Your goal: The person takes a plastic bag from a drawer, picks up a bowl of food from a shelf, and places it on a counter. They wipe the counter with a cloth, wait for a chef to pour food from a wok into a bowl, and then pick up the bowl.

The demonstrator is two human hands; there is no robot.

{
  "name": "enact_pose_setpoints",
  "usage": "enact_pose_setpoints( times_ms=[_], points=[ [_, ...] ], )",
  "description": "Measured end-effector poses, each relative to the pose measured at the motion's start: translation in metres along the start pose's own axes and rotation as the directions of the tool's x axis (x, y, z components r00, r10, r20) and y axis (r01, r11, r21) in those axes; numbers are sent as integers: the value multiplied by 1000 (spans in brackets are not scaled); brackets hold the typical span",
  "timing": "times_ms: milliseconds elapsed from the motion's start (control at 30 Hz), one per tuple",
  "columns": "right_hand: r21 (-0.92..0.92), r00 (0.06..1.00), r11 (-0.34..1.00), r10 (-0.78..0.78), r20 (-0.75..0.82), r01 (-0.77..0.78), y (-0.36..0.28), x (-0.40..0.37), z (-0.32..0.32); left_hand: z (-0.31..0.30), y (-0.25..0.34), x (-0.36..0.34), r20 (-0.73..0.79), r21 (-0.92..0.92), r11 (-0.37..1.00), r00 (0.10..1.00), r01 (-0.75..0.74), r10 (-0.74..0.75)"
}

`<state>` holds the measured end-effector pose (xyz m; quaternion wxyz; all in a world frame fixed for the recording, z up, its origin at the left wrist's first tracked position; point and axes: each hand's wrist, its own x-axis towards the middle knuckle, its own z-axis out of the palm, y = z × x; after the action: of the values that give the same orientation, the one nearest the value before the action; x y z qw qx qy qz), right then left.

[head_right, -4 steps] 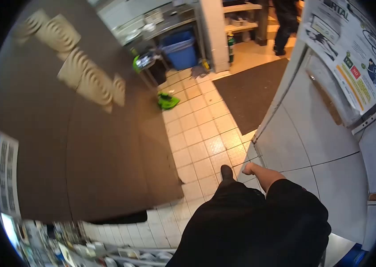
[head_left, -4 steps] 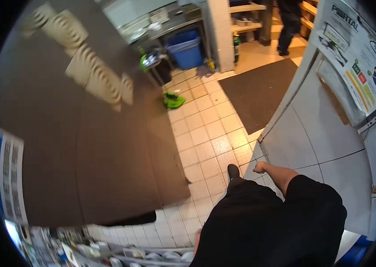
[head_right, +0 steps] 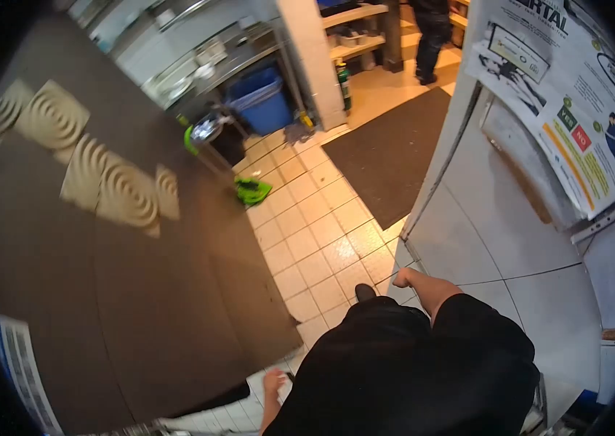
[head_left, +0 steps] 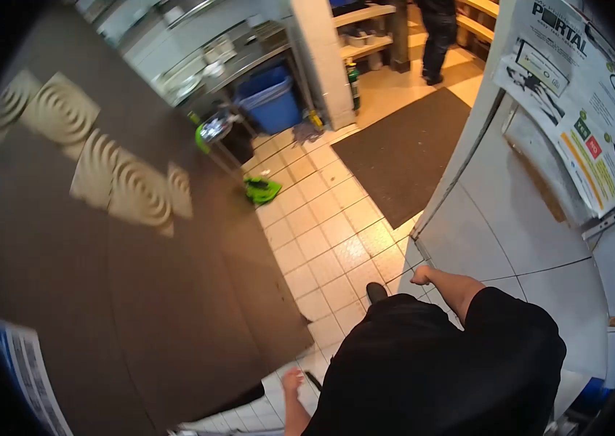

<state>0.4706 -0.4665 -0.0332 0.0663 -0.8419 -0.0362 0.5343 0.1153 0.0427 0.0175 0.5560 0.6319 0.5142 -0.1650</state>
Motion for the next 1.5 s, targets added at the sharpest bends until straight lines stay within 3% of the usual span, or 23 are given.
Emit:
enact_pose_setpoints(
  times_ms=[33,67,100,233,300,400,467,533,667,733,767,800,833,867,933,967,1000,1100,1200,1267,1367,1433,1500],
  points=[
    [-55,1000,998,-8,-21,6,-7,14,-25,-15,45,32,-112,32,997,991,-77,80],
    [-15,994,1000,-19,-108,18,8,18,-55,-5,92,56,-156,-205,979,988,-8,-25],
    [26,993,999,24,-116,-21,20,11,-67,1,131,68,-242,-224,975,968,9,-65],
    [295,919,953,50,-392,74,34,2,-104,15,260,132,-251,-190,981,968,-26,-23],
    [617,884,785,250,-394,54,36,-16,-124,47,306,166,-188,-101,994,982,-49,29],
    [591,857,804,347,-380,-63,53,-18,-128,93,359,228,74,29,997,995,-67,65],
    [600,837,796,382,-392,-82,70,-16,-115,124,397,272,243,329,939,952,97,-184],
    [621,830,778,407,-383,-95,62,-18,-85,139,446,328,356,601,798,879,47,-319],
    [851,813,471,575,-94,-234,22,-12,-60,218,615,446,490,868,317,765,-383,-418],
    [925,780,287,625,16,-249,12,-14,-66,306,704,467,637,688,-365,763,-627,-111],
    [961,772,157,631,80,-228,0,-21,-65,342,749,468,905,83,-883,405,-463,-128],
    [980,768,25,625,140,-198,-10,-22,-71,391,797,467,906,153,-822,411,-549,-106],
    [983,758,-10,635,149,-185,-13,-15,-69,448,818,479,719,693,-255,624,-675,306],
    [978,753,-95,626,204,-185,-12,5,-46,499,858,444,817,563,-537,521,-628,248],
    [954,724,-260,629,283,-147,-14,14,-42,599,901,334,883,456,-510,299,-729,363],
    [935,703,-338,639,312,-108,-19,12,-45,658,911,311,879,467,-445,348,-764,326],
    [917,694,-385,632,346,-107,-28,22,-46,708,907,275,890,414,-403,270,-816,369],
    [835,645,-550,632,429,-17,-28,4,-85,820,863,144,972,153,-257,99,-954,211],
    [768,600,-628,665,445,126,-26,22,-119,901,798,31,959,-198,-357,-104,-913,-265],
    [696,572,-687,663,483,209,-35,39,-133,931,755,-38,871,-386,-246,-263,-889,-414],
    [532,538,-780,618,573,329,-55,55,-147,991,691,-128,776,-461,-26,-389,-887,-497],
    [392,530,-827,560,637,403,-69,67,-153,1043,642,-180,723,-262,319,-404,-911,-561],
    [233,530,-854,480,699,466,-90,81,-156,1081,614,-241,682,-421,280,-505,-863,-529]
  ],
)
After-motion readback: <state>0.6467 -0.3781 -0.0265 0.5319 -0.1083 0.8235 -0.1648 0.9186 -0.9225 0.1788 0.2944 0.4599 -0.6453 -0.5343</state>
